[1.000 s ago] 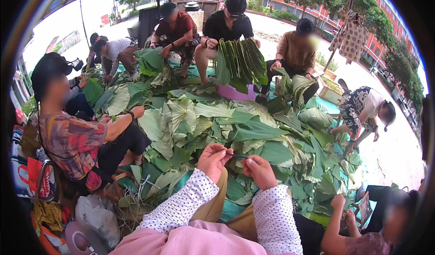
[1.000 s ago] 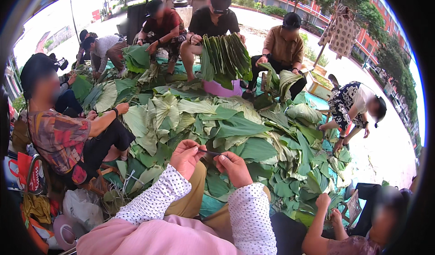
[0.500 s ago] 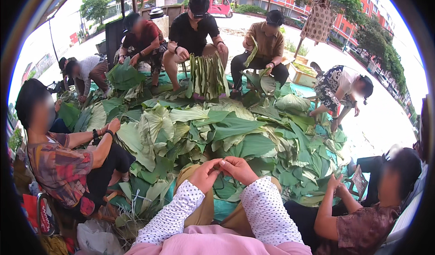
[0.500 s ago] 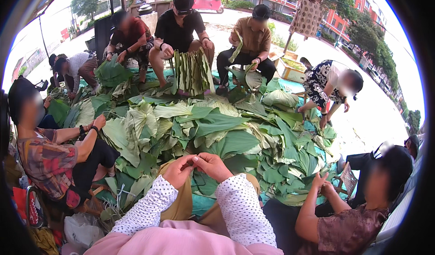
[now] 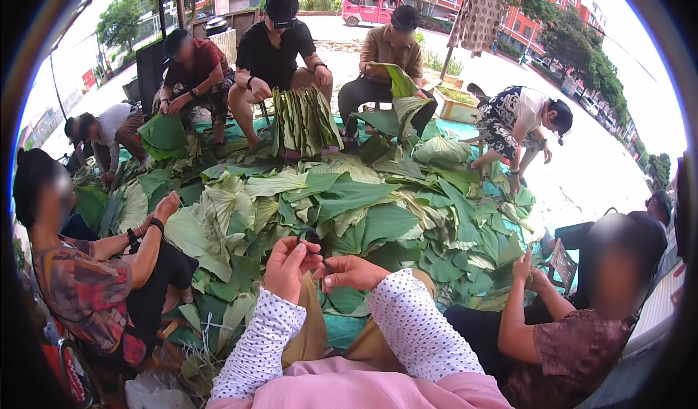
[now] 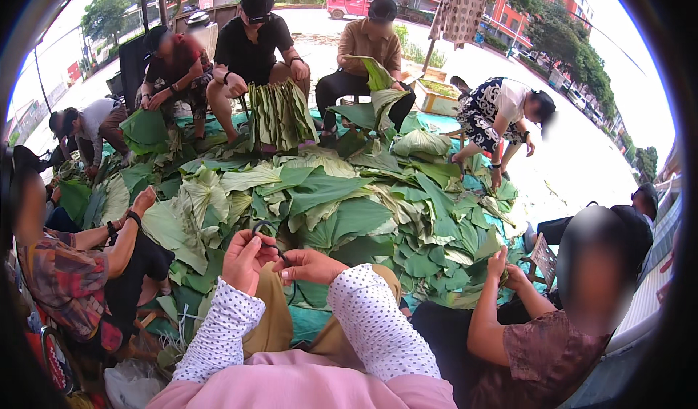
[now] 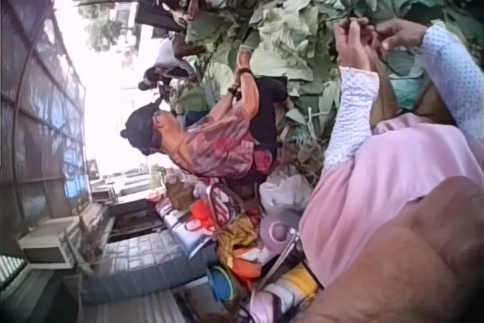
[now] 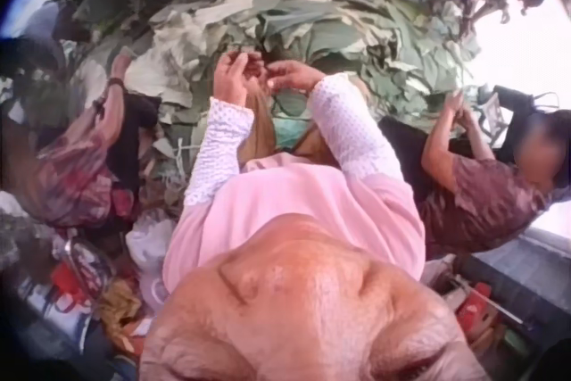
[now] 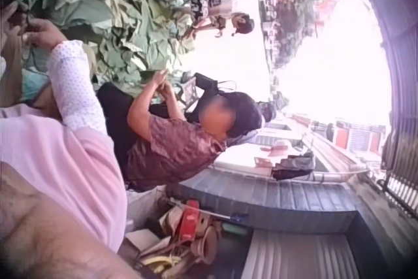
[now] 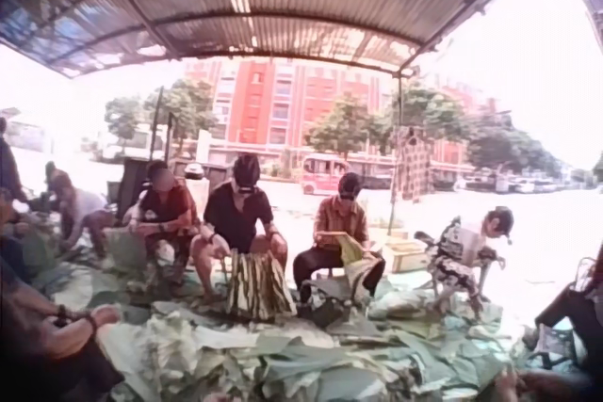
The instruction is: The person processes large green leaves by hand, folding them, stacking them together, and securing the bundles using thin strips of material.
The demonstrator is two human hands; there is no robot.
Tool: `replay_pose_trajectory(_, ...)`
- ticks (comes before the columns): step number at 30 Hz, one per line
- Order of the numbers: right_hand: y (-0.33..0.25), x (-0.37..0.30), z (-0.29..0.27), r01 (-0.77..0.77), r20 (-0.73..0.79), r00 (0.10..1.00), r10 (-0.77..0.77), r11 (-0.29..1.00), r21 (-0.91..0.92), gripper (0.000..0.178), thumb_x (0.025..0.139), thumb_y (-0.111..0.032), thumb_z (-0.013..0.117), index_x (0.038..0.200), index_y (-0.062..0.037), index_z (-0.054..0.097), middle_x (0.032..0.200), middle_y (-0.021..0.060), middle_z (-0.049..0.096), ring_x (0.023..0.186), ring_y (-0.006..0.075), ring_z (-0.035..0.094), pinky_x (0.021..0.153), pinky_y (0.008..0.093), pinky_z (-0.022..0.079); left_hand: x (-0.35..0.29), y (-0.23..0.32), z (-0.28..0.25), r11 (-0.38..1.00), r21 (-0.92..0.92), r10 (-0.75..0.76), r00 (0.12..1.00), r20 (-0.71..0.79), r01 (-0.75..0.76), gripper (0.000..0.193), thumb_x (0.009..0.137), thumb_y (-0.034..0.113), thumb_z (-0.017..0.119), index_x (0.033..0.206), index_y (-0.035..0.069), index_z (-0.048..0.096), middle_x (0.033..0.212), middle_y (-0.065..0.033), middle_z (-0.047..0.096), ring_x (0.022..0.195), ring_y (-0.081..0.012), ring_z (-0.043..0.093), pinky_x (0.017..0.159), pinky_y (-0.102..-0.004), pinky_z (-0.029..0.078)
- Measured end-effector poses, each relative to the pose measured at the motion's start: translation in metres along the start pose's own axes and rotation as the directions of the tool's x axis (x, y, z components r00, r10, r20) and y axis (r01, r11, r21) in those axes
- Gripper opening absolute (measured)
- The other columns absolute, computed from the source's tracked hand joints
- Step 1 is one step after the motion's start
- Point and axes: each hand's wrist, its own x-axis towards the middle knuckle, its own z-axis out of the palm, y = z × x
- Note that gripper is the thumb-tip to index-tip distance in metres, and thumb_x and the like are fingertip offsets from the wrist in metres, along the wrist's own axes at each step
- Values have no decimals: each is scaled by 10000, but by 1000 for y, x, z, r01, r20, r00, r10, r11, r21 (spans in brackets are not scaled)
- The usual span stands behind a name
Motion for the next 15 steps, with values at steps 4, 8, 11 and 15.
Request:
replay_pose_trajectory(4,-20,-3,8,-320,-286,929,236,901,-293,175,923,-214,621,944,-40,630,740,-31,595,695,90,553,666,270,452,-3,48,-11,970,-78,225,973,-56,-229,113,981,126,503,1053,56,554,935,-100,661,732,-173,649,682,-330,567)
replay_pose_trajectory(8,5,-2,-17,-326,-477,878,35,775,-542,168,905,-203,613,897,-36,618,684,42,605,632,129,555,593,303,450,-26,109,-23,897,-5,437,889,-138,-442,106,982,133,510,1042,60,558,889,-62,635,677,-113,573,659,-296,517)
replay_pose_trajectory(11,3,-11,-34,-271,-518,850,-93,766,-582,177,885,-196,628,883,-19,624,680,63,618,613,156,558,592,310,452,-47,150,-44,801,-12,588,792,-164,-598,145,996,168,493,1080,71,560,913,-25,598,683,-92,501,659,-283,433)
replay_pose_trajectory(15,1,-34,-78,-283,-651,730,-209,774,-566,144,852,-162,643,888,-24,655,699,56,641,629,146,570,619,294,461,-80,188,-100,690,44,716,674,-183,-722,208,1012,189,471,1139,48,556,975,-18,595,752,-94,492,708,-261,423)
